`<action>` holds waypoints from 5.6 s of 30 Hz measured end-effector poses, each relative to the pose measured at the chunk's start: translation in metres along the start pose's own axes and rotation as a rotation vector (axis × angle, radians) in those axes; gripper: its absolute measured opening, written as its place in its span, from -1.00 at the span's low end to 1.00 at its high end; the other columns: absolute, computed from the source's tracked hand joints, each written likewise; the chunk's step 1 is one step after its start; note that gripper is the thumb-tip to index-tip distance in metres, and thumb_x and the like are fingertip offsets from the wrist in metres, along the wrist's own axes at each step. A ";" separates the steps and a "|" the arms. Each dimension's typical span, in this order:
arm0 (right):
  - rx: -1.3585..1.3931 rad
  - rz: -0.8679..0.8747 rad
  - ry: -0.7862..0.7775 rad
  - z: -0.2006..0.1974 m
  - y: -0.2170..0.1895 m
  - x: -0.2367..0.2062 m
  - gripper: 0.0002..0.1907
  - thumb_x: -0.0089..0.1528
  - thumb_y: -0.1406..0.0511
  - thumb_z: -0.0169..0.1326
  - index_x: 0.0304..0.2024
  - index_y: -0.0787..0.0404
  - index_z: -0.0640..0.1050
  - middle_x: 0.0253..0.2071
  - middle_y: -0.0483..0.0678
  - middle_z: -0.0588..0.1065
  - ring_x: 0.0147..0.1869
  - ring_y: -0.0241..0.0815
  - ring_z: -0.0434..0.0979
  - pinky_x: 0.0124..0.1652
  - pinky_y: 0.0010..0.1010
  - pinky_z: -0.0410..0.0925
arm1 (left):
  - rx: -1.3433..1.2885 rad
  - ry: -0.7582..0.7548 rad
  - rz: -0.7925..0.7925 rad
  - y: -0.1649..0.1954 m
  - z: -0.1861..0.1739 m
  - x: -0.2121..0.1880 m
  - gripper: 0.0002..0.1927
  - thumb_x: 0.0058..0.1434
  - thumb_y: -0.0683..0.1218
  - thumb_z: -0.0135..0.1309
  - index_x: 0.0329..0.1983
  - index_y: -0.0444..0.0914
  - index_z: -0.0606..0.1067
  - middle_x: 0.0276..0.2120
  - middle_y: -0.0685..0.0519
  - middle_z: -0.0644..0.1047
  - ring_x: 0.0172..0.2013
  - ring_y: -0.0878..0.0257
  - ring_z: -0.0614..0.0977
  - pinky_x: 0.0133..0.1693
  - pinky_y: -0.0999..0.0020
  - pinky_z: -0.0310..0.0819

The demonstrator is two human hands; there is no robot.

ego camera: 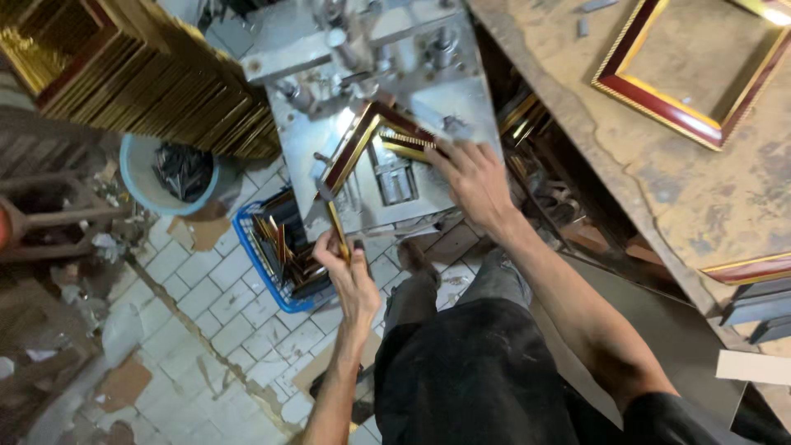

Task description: The person assembles picture frames at a manual v-nail joining press. They position mitered frame corners on the machine, operate the press to drive staples into each corner, then place completed frames on the workbench and stack finished frames together.

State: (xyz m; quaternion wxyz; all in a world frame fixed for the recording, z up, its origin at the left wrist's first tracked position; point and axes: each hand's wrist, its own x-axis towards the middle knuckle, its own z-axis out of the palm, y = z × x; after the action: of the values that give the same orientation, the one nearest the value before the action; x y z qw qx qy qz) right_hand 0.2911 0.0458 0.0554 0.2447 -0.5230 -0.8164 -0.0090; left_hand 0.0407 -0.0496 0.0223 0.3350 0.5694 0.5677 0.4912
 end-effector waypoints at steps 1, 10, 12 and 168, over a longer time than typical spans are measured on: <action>-0.017 0.036 0.014 0.011 -0.008 0.014 -0.43 0.08 0.44 0.10 0.19 0.22 0.55 0.18 0.00 0.53 0.16 -0.02 0.49 0.06 -0.23 0.31 | 0.121 -0.080 -0.068 -0.001 -0.016 0.003 -0.52 0.55 0.00 -0.19 0.37 -0.37 0.10 -0.05 -0.15 0.43 -0.09 0.07 0.48 0.01 0.11 0.33; 0.081 0.030 -0.104 0.012 -0.042 -0.048 -0.50 0.11 0.43 0.20 0.14 0.33 0.59 0.23 0.04 0.51 0.13 0.02 0.45 0.11 -0.18 0.33 | 0.595 -0.209 0.356 -0.037 -0.036 0.109 -0.69 0.51 -0.10 0.08 0.21 -0.36 0.51 0.05 -0.07 0.54 0.01 0.01 0.60 -0.01 0.15 0.56; 0.177 0.073 -0.045 0.009 -0.038 -0.054 -0.65 0.23 0.42 0.24 0.08 0.30 0.60 0.22 -0.04 0.50 0.20 -0.01 0.47 0.19 -0.22 0.36 | 0.679 -0.279 0.305 -0.043 -0.031 0.116 -0.72 0.55 -0.05 0.13 0.19 -0.31 0.57 0.07 -0.04 0.52 0.06 0.05 0.55 -0.05 0.20 0.52; 0.305 -0.481 -0.372 -0.031 -0.026 -0.033 -0.53 0.32 -0.08 0.09 -0.10 0.14 0.66 -0.28 -0.08 0.54 -0.04 -0.05 0.53 0.04 -0.05 0.28 | 0.674 -0.092 0.282 0.002 0.018 0.124 -0.35 0.28 0.22 0.23 0.33 -0.19 0.46 0.06 -0.14 0.29 0.14 -0.08 0.27 0.18 -0.14 0.14</action>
State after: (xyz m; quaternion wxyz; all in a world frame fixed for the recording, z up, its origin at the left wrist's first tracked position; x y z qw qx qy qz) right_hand 0.2916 -0.0024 0.0760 0.1579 -0.2654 -0.9390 0.1515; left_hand 0.0428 0.0739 0.0411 0.0829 0.7420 0.5979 0.2917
